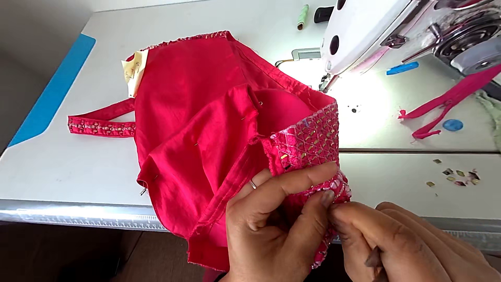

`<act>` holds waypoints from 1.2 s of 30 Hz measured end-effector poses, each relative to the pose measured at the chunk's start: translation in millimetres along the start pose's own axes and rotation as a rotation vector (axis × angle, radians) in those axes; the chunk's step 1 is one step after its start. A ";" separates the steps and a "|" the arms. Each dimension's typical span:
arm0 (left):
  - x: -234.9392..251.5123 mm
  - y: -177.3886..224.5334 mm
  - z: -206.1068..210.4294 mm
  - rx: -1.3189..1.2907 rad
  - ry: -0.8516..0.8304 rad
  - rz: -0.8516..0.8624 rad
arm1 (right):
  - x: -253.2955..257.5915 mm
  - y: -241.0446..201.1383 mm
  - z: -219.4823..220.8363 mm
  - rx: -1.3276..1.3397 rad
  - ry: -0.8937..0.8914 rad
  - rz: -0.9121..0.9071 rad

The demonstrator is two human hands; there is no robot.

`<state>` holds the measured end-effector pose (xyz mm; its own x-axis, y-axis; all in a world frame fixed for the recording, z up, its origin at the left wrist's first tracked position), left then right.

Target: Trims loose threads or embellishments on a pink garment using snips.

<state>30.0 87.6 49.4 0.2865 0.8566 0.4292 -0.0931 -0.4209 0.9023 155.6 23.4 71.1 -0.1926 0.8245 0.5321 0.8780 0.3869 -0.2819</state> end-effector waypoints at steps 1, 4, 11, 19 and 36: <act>0.1 0.1 0.2 0.008 0.000 -0.002 | 0.7 -0.8 0.8 -0.016 -0.011 -0.004; -0.5 -0.1 1.9 -0.005 0.009 -0.028 | 0.6 -2.3 2.5 -0.049 -0.003 -0.045; 1.4 -10.0 3.3 -0.205 -0.031 -0.143 | -6.4 -7.5 5.2 -0.078 0.042 -0.222; 1.6 -20.8 5.1 -0.340 -0.048 -0.220 | -8.4 -5.3 8.4 -0.069 0.030 -0.302; 3.6 -15.9 10.7 -0.397 -0.169 -0.177 | -14.1 34.7 10.9 0.590 0.172 0.128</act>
<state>42.6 94.2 36.1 0.4795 0.8302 0.2844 -0.3768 -0.0979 0.9211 184.1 29.7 45.2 0.0142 0.8202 0.5718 0.4898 0.4929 -0.7191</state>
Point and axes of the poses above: each hand's wrist, its own x-axis towards the middle knuckle, its own z-axis out of the palm, y = z × x, the point moved 9 cm from there along x, towards the middle knuckle, and after that the axes turned 11 degrees about -y, right-handed, at the moved point
